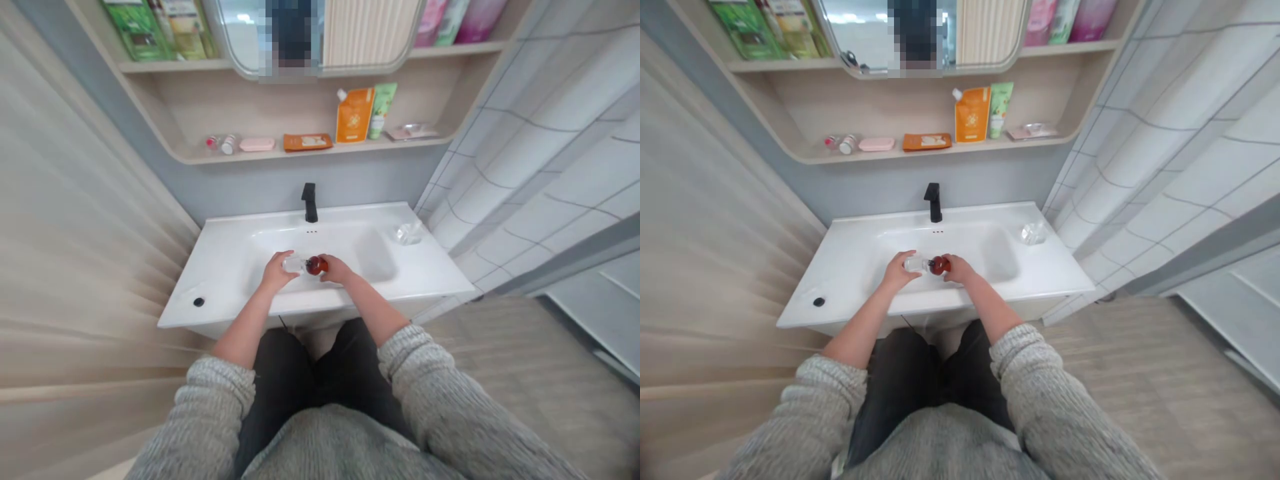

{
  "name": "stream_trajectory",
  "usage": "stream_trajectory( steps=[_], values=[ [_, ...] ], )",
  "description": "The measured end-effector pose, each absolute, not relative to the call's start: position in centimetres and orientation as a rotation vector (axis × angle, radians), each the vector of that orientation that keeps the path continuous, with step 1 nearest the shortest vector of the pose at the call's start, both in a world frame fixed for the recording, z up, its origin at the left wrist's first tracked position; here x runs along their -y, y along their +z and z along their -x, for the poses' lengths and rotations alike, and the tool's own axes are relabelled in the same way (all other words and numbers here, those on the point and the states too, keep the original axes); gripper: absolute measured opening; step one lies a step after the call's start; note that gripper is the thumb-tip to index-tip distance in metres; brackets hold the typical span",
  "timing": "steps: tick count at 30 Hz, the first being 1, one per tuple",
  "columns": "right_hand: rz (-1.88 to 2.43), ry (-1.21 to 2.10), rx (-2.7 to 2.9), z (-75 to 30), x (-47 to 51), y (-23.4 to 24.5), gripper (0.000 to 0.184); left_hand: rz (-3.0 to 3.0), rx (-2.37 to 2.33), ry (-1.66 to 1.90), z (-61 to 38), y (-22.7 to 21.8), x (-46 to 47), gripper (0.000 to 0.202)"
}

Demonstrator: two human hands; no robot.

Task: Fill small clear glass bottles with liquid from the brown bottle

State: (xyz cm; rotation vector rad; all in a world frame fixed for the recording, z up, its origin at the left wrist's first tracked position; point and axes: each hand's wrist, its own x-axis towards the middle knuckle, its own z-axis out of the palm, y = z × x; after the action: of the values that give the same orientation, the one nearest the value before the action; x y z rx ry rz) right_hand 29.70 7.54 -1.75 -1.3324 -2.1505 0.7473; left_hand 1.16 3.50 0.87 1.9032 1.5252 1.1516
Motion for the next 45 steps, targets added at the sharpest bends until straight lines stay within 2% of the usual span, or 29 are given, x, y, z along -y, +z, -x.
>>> stream_trajectory(
  steps=[20, 45],
  values=[
    [1.347, 0.737, 2.164, -29.6, -7.5, -1.6, 0.077, -1.944, -1.545, 1.085, -1.1, 1.4, -3.4, 0.084],
    [1.281, 0.655, 2.154, -29.7, -7.8, -1.9, 0.084, -1.954, -1.528, 1.097, -1.2, 2.9, -3.4, 0.083]
  ],
)
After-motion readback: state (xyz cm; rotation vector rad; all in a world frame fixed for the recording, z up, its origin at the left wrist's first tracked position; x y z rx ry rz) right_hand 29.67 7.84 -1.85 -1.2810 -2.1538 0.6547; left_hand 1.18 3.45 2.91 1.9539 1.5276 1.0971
